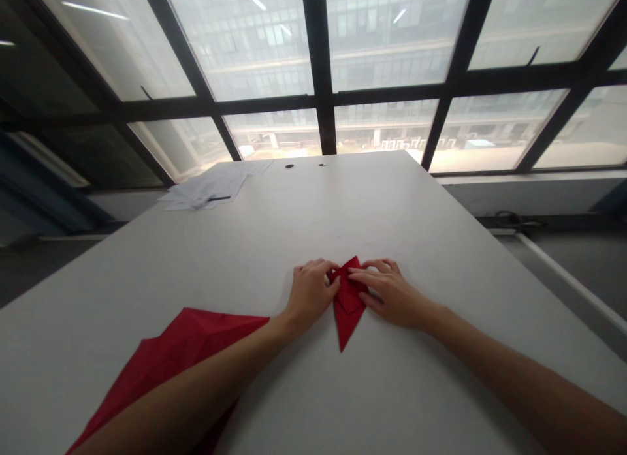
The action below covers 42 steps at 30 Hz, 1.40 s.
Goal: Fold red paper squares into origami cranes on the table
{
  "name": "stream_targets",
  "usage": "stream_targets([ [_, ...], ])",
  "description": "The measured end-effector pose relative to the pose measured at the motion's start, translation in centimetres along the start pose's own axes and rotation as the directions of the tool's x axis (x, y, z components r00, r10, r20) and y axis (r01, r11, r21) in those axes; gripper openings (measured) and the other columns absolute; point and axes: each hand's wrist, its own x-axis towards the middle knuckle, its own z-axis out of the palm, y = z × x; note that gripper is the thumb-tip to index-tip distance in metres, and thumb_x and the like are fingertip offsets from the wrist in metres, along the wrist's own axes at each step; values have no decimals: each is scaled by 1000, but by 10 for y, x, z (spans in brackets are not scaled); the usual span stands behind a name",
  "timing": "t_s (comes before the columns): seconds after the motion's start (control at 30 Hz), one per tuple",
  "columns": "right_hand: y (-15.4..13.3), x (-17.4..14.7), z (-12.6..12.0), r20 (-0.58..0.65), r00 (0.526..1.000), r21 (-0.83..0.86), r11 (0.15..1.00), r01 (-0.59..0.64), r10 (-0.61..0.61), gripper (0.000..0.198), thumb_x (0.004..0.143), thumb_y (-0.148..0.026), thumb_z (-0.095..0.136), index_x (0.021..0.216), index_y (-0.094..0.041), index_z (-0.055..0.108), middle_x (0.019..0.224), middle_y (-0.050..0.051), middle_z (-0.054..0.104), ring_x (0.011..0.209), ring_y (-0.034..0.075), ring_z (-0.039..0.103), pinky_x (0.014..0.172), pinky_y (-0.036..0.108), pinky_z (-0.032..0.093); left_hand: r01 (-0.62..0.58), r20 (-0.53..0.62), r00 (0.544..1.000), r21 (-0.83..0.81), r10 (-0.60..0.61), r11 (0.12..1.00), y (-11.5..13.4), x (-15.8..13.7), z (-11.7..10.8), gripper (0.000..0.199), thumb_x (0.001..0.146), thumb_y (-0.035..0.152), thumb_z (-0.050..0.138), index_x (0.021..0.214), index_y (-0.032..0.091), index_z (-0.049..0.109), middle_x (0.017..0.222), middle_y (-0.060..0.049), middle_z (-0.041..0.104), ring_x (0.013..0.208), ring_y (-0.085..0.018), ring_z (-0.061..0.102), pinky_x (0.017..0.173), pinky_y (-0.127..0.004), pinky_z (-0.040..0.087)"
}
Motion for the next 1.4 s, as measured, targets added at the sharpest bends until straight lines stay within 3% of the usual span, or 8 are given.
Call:
stream_targets([
  [0.27,1,2,1,-101,995,15,1000,-14,16,16,93,-24,60,98,-27,74,121,6,67,116,24,55,104,46,34,-264,64,964,142,257,954,3,-6,1,28,93,24,58,120,27,67,120,-5,66,111,-24,58,95,-41,44],
  [0.43,7,4,2,-146,989,62,998,-30,39,20,94,-20,55,100,-24,73,105,4,74,102,20,62,102,42,37,-379,140,921,101,364,920,6,-11,3,39,98,36,52,135,24,58,141,-8,58,132,-26,48,111,-44,37],
  [0.7,8,5,2,-154,986,39,998,-57,62,25,96,-22,50,98,-24,74,106,5,74,103,21,64,100,40,42,-391,190,906,32,378,920,1,-11,7,42,101,37,48,141,26,53,145,-6,55,136,-25,47,115,-46,36],
  [0.87,9,6,2,-207,966,-67,983,-171,154,30,99,-25,46,116,-26,70,122,7,67,116,23,57,104,42,39,-415,237,886,18,399,910,3,-11,4,42,101,41,46,141,29,52,148,-5,52,139,-27,44,115,-48,34],
  [1.07,10,3,5,-65,979,-229,952,-201,192,39,102,-39,39,135,-31,59,151,7,48,136,29,40,113,56,27,-427,275,872,23,405,904,4,-12,3,43,102,42,46,142,29,49,152,-4,48,143,-26,40,118,-49,30],
  [1.2,12,3,7,-90,944,-319,889,-329,317,46,104,-45,32,139,-28,55,157,11,40,141,34,34,112,67,19,-425,289,871,33,398,905,5,-13,2,44,102,44,44,143,29,48,151,-4,50,143,-28,39,118,-50,30],
  [1.3,17,3,8,-151,905,-301,854,-425,397,50,104,-46,29,143,-24,51,157,13,40,141,34,35,112,65,23,-424,292,870,28,399,905,7,-13,0,45,102,45,43,144,28,48,151,-5,49,144,-28,39,118,-50,29],
  [1.4,18,3,7,-91,953,-273,913,-303,289,50,104,-36,26,150,-23,42,159,10,37,146,28,31,116,60,21,-420,293,869,17,398,907,6,-13,-1,47,102,46,42,145,28,46,152,-6,48,144,-27,38,119,-51,28],
])
